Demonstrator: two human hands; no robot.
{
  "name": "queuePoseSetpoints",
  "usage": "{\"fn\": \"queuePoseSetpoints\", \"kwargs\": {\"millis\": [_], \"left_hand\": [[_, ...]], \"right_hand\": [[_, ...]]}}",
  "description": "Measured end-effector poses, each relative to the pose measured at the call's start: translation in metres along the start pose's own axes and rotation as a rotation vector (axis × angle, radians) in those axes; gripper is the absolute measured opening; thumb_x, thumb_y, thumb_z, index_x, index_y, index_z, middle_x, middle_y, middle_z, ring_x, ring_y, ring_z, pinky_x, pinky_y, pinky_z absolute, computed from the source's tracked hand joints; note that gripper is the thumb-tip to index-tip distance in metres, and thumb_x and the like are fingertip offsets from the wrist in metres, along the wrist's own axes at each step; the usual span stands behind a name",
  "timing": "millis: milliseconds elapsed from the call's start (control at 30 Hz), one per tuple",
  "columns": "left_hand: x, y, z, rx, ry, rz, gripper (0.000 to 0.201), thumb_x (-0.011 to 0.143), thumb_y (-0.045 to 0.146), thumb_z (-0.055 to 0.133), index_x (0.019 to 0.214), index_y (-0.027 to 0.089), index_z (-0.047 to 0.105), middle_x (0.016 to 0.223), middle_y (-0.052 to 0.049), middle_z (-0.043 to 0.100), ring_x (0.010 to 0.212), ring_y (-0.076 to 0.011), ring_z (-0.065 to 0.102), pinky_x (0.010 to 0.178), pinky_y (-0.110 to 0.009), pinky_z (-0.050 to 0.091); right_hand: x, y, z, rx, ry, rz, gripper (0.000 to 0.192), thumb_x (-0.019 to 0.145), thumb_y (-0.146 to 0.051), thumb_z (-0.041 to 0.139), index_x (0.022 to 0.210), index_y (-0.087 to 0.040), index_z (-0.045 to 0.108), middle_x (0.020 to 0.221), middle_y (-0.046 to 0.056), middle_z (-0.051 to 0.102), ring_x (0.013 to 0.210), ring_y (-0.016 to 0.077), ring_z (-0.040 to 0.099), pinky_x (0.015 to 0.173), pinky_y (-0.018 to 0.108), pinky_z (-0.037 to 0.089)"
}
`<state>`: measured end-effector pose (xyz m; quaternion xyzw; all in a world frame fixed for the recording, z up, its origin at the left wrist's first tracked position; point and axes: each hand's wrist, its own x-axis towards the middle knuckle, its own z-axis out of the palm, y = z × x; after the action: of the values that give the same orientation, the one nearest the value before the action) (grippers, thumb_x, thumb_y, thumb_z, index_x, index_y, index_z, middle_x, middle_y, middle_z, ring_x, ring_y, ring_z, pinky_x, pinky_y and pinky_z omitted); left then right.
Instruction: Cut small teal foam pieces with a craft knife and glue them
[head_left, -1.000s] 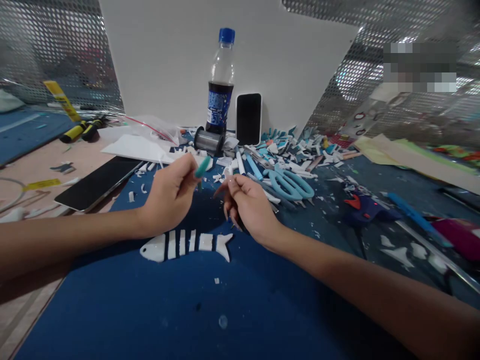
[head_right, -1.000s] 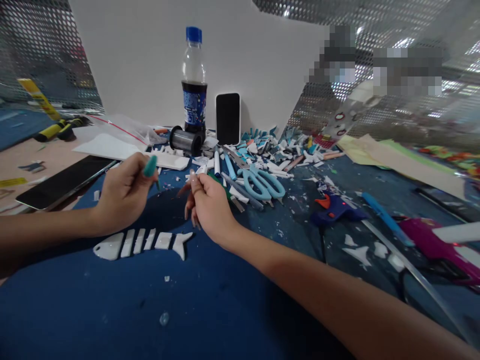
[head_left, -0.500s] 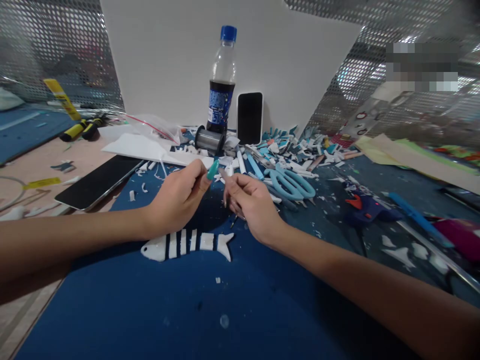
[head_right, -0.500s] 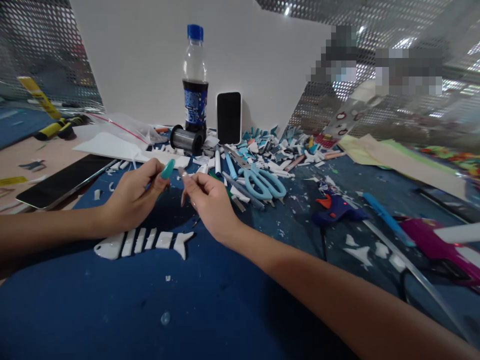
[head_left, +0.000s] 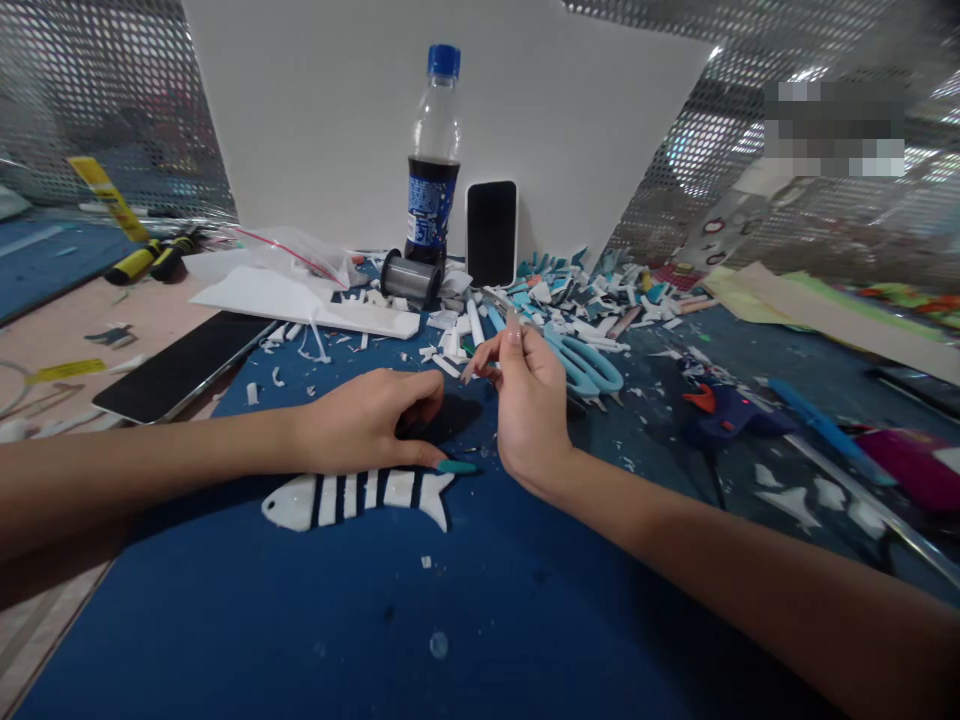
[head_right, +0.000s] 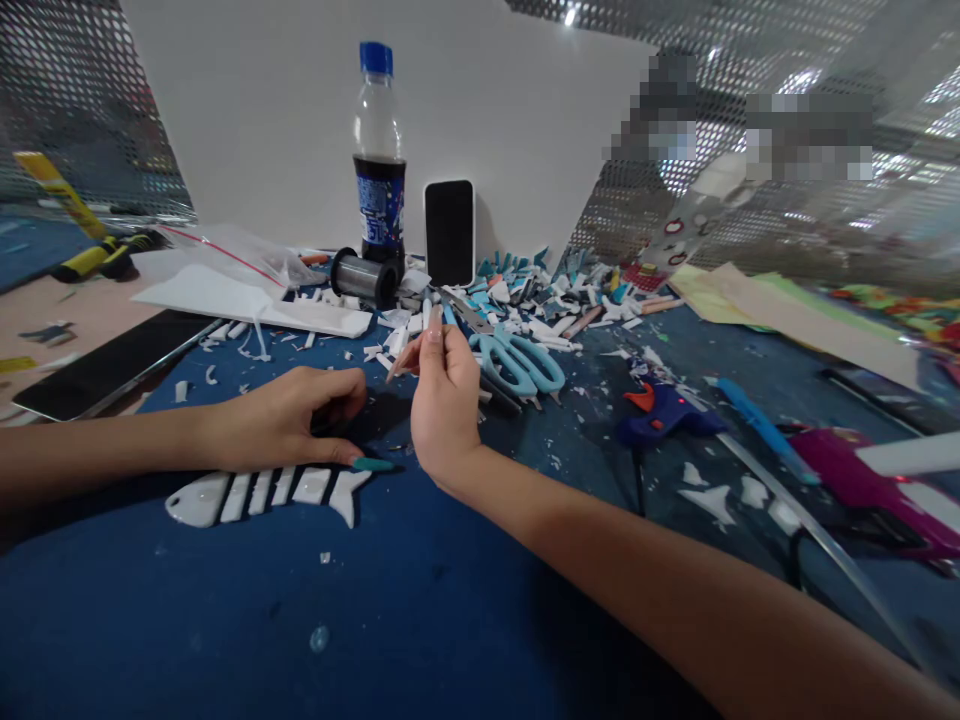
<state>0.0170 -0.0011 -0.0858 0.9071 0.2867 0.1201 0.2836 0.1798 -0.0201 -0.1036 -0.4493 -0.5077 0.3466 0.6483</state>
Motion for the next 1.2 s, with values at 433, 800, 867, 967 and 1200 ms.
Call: {"fn": "queuePoseSetpoints", "kwargs": {"millis": [433,800,867,967,1200], "left_hand": [[0.002,-0.004,0.002,-0.324,0.116,-0.103,0.033,0.091,0.041,0.034,0.068,0.018,0.043,0.059,0.005,0.036,0.053,-0.0087,0.031,0.051,-0.022,0.025],[0.000,0.006,0.001,0.370,-0.096,0.262,0.018,0.087,0.032,0.049,0.077,0.017,0.051,0.075,-0.003,0.058,0.067,-0.0144,0.050,0.056,-0.024,0.031],[-0.001,0.010,0.001,0.533,-0.101,0.323,0.011,0.088,0.026,0.049,0.083,0.018,0.055,0.078,-0.004,0.061,0.072,-0.0171,0.053,0.059,-0.027,0.032],[-0.004,0.015,0.002,0.703,-0.098,0.395,0.006,0.083,0.018,0.054,0.087,0.020,0.057,0.078,-0.003,0.064,0.071,-0.0185,0.053,0.059,-0.029,0.031],[-0.004,0.012,0.000,0.577,-0.110,0.443,0.011,0.083,0.011,0.048,0.079,0.018,0.055,0.072,-0.003,0.060,0.068,-0.0155,0.051,0.059,-0.027,0.033]], "right_hand": [[0.002,0.001,0.002,0.064,-0.042,0.190,0.033,0.090,-0.029,0.050,0.059,-0.018,0.044,0.047,-0.007,0.033,0.040,0.0054,0.026,0.042,0.021,0.023],[0.003,0.005,0.003,-0.081,-0.059,0.195,0.034,0.094,-0.022,0.041,0.060,-0.018,0.043,0.046,-0.007,0.032,0.041,0.0064,0.025,0.042,0.022,0.021],[0.003,0.006,0.002,-0.123,-0.067,0.184,0.034,0.093,-0.023,0.042,0.060,-0.018,0.044,0.046,-0.007,0.033,0.041,0.0063,0.026,0.042,0.023,0.021],[0.002,0.005,0.002,-0.124,-0.108,0.185,0.034,0.092,-0.027,0.045,0.060,-0.017,0.045,0.045,-0.007,0.033,0.041,0.0061,0.027,0.043,0.023,0.022],[0.001,0.001,0.003,-0.104,-0.201,0.222,0.034,0.091,-0.027,0.046,0.058,-0.017,0.046,0.043,-0.008,0.033,0.040,0.0057,0.026,0.042,0.023,0.019]]}}
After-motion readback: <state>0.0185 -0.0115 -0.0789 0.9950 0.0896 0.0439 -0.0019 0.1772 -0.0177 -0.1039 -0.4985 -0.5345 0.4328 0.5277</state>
